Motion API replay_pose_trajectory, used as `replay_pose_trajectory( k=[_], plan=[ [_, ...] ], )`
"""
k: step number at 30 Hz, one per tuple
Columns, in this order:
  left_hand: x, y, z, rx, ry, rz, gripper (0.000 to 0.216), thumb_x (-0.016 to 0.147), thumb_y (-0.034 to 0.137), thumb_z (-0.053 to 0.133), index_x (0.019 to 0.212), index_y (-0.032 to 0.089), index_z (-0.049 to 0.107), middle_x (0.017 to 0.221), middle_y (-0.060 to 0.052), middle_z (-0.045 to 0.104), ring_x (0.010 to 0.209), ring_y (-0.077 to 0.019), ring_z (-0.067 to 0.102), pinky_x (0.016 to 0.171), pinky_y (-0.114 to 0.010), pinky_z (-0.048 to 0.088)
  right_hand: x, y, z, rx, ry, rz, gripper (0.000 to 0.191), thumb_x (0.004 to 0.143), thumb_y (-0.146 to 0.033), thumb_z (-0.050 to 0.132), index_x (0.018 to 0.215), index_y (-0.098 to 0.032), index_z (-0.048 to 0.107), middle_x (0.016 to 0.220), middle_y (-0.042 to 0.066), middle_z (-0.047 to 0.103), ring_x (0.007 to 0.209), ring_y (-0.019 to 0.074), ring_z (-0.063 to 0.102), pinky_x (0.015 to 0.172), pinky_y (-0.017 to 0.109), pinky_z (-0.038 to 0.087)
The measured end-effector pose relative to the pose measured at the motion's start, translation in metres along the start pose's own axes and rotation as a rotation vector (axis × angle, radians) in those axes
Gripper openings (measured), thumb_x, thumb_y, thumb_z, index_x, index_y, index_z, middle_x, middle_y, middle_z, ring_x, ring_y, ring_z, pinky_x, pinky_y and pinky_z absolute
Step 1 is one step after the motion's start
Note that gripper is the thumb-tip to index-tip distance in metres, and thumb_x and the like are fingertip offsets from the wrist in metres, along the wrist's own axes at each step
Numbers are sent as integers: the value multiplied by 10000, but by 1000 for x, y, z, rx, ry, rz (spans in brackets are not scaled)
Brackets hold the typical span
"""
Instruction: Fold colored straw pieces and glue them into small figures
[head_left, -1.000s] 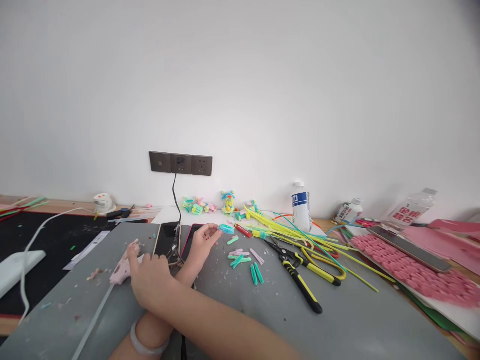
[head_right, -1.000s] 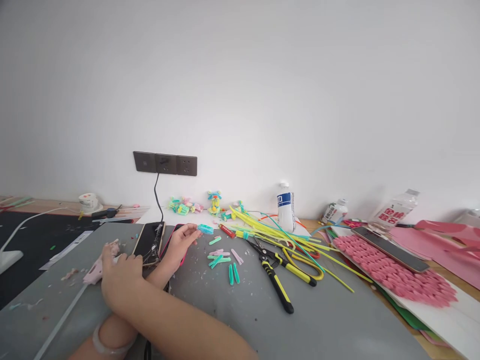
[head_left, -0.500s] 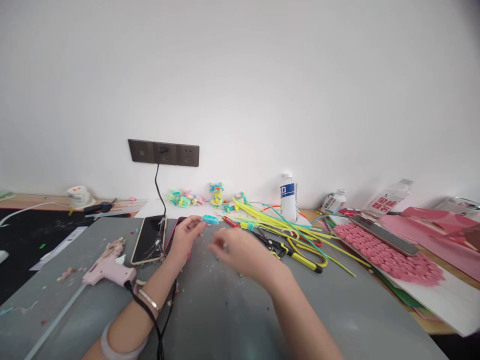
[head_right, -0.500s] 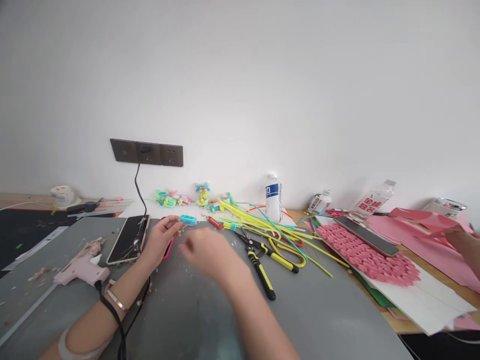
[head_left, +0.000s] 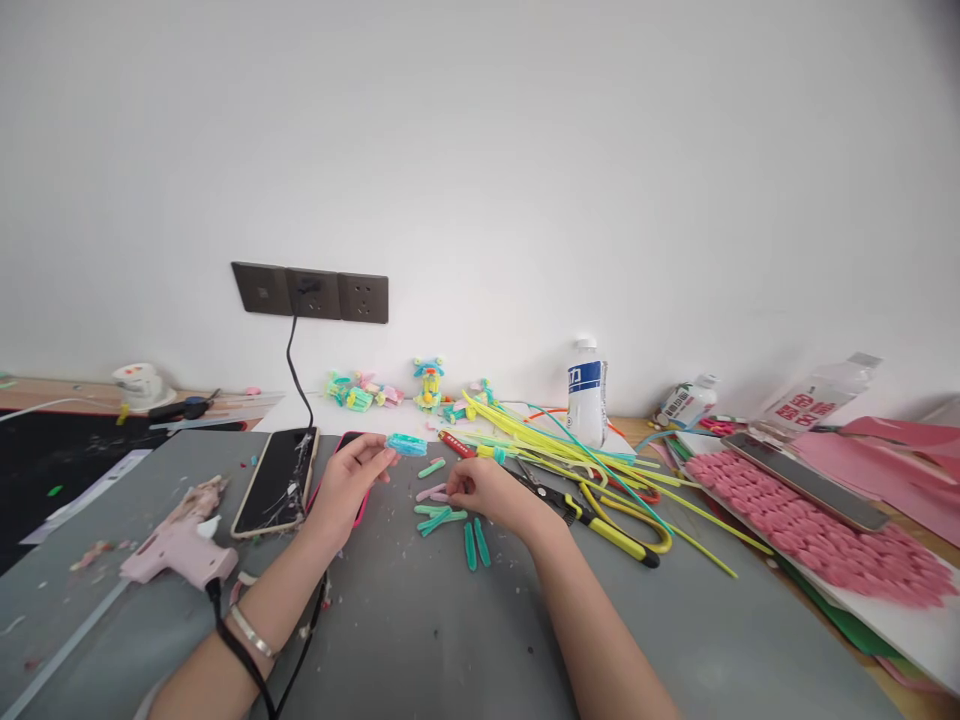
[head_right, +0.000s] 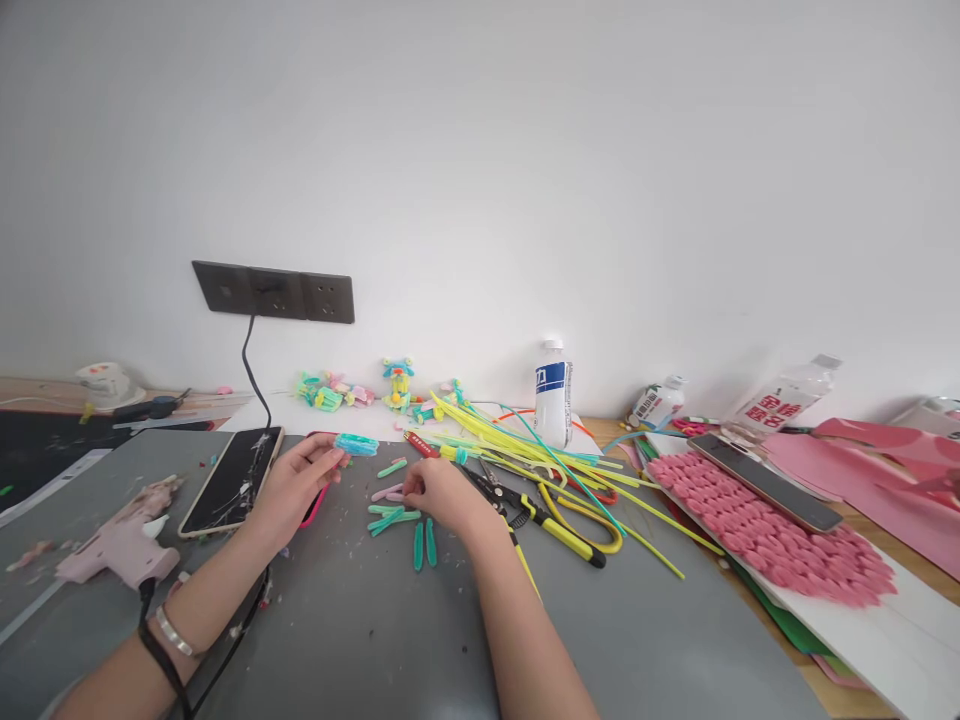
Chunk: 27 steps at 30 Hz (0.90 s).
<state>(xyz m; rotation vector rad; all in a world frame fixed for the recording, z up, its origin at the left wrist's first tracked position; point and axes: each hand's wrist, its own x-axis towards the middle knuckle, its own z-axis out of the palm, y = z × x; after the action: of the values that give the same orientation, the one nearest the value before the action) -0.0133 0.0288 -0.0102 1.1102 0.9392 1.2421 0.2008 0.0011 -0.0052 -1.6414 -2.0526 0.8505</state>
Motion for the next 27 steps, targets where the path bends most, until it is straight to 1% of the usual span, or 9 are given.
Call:
replay_pose_trajectory(
  k=[3,5,7,10,12,16,18,21,27],
  plan=[
    [-2,2,2,-3,9,-21,374,605,411,845,829,160,682,759,-43,667,740,-170,607,584,-244,475,-5,6,-7,51,24,13,53,745,-131,641,703,-162,653,686,2,621,608,121,516,551,224,363],
    [-3,3,2,8,11,-29,376,601,415,845,829,162,685,767,-42,666,738,-167,603,585,-243,473,-8,11,-15,139,39,18,52,765,-197,648,731,-160,659,694,2,613,616,126,506,560,232,361],
    [-3,4,3,35,-6,-47,372,604,425,837,824,165,687,772,-43,664,741,-170,601,582,-243,471,-11,14,-22,279,44,35,143,787,-300,655,761,-159,656,692,-2,599,615,129,493,559,239,350],
    [-4,5,4,91,-75,-86,350,620,430,821,810,169,686,751,-42,664,700,-165,593,573,-249,463,-14,14,-27,496,51,64,250,792,-407,664,791,-159,641,705,-3,592,633,129,495,578,245,334],
    [-6,5,5,124,-138,-107,325,638,421,808,806,174,680,717,-34,662,640,-153,574,559,-253,449,-15,10,-27,573,53,65,286,785,-442,674,791,-159,642,707,-3,588,631,125,477,578,250,310],
    [-8,3,4,204,-276,-136,283,704,418,765,828,176,682,731,-35,666,602,-141,550,548,-252,436,-15,-2,-23,628,35,45,335,784,-492,668,738,-162,643,665,-18,547,586,111,394,555,262,248],
    [-8,1,3,239,-322,-148,280,742,426,735,854,174,685,756,-42,670,610,-137,548,556,-250,438,-15,-8,-21,651,14,29,334,786,-487,667,716,-162,637,670,-16,550,603,114,402,574,265,260],
    [-9,0,3,256,-343,-161,284,762,431,715,866,169,683,763,-49,670,647,-145,564,566,-244,437,-15,-15,-20,666,6,2,324,774,-474,679,700,-163,628,692,-8,566,649,128,442,617,267,299],
    [-9,0,4,238,-334,-157,277,738,422,729,849,173,683,817,-62,679,772,-191,622,572,-240,432,-16,-17,-19,652,3,9,308,763,-449,695,678,-161,630,677,-11,567,646,127,456,624,263,324]
  ],
)
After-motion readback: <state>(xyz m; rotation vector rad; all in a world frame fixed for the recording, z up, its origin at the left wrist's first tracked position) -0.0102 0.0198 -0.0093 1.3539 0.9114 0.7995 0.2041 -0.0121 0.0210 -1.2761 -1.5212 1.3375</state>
